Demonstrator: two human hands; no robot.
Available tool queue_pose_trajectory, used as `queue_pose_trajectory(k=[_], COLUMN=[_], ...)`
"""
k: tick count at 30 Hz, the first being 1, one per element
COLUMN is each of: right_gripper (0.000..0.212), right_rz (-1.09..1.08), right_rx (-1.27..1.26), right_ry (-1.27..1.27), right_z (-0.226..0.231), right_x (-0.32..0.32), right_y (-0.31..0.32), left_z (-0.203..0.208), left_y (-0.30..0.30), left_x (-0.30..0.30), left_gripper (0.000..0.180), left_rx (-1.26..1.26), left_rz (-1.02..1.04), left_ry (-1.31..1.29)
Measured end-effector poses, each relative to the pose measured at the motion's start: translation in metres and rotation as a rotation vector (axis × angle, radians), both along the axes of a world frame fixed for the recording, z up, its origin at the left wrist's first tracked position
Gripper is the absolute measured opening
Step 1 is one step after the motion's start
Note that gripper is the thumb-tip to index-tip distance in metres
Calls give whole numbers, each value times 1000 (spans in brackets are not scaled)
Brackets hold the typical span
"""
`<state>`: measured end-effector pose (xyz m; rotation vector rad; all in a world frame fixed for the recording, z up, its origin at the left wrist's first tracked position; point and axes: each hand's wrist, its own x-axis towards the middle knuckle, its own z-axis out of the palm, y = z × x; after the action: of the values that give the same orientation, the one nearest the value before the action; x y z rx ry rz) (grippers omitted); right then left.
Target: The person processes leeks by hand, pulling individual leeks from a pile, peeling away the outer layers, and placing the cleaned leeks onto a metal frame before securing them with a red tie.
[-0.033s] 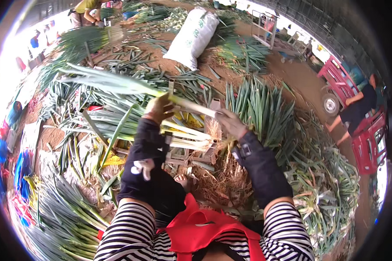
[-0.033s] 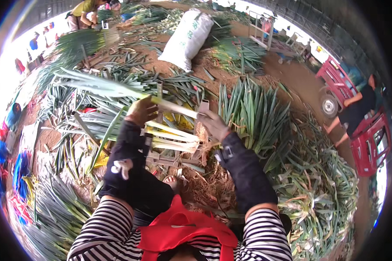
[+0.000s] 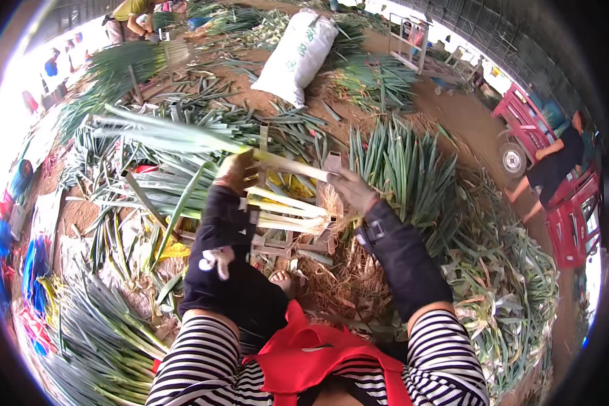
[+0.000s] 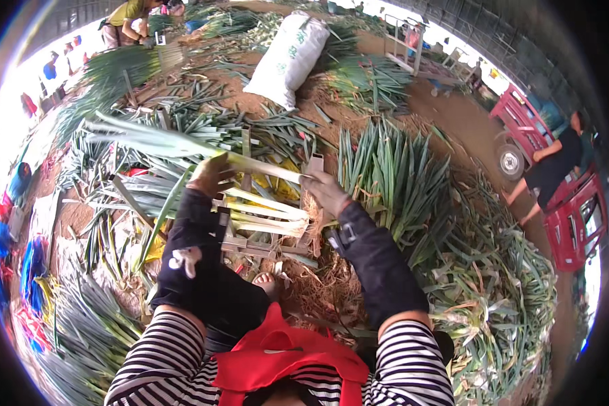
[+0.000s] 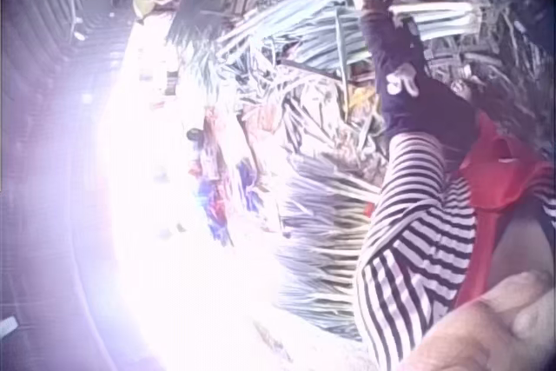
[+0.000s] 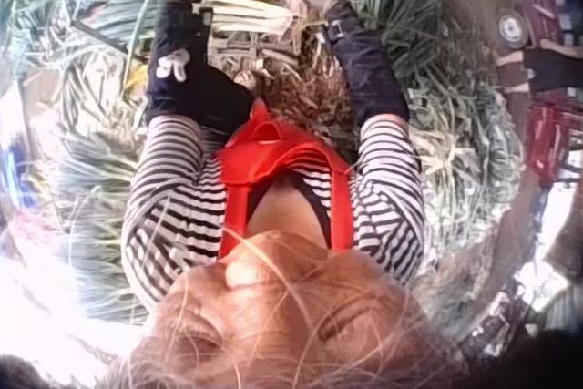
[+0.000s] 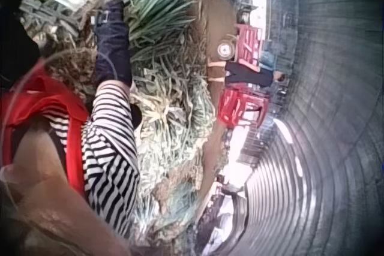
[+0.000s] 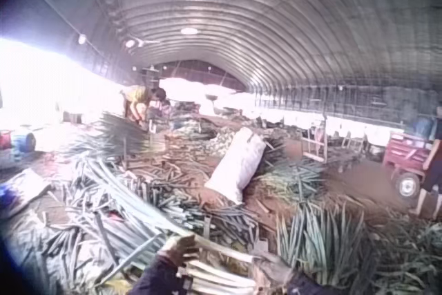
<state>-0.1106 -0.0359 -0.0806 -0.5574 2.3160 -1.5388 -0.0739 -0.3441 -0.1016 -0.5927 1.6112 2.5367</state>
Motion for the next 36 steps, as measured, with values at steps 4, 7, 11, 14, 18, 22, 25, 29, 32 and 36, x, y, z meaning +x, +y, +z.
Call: queue_pose_trajectory(k=[4, 7, 11, 14, 18, 22, 25, 29, 32, 36], right_gripper=[39, 42, 46, 39, 36, 35, 35, 36, 36, 37], right_rz=[124, 51, -139, -170, -218, -208, -253, -249, -197, -108], right_rx=[-22, -39, -141, -138, -106, -239, -254, -379, -431, -418], right_ry=[13, 42, -264, -305, -166, -101, -138, -53, -88, -73], right_z=[-72, -86, -62, -50, -50, -49, -21, -20, -4, 24], right_x=[-60, -62, -50, -49, -54, -46, -30, -34, -35, -30], right_y=[5, -6, -5, -12, -11, -33, -22, -21, -13, -33], left_z=[-67, -72, -48, -44, -33, -52, -13, 4, 25, 18], left_y=[-44, -54, -55, -59, -32, 15, 93, 106, 124, 105], left_x=[-17, -18, -10, -11, -15, -30, -29, -33, -25, -31], left_gripper=[58, 55, 39, 37, 38, 34, 53, 82, 80, 76], left_rx=[152, 224, 210, 212, -19, 128, 257, 382, 277, -52], left_rz=[169, 573, 823, 743, 403, 65, 179, 440, 471, 394], left_ry=[73, 110, 252, 255, 174, 170, -7, 151, 268, 473])
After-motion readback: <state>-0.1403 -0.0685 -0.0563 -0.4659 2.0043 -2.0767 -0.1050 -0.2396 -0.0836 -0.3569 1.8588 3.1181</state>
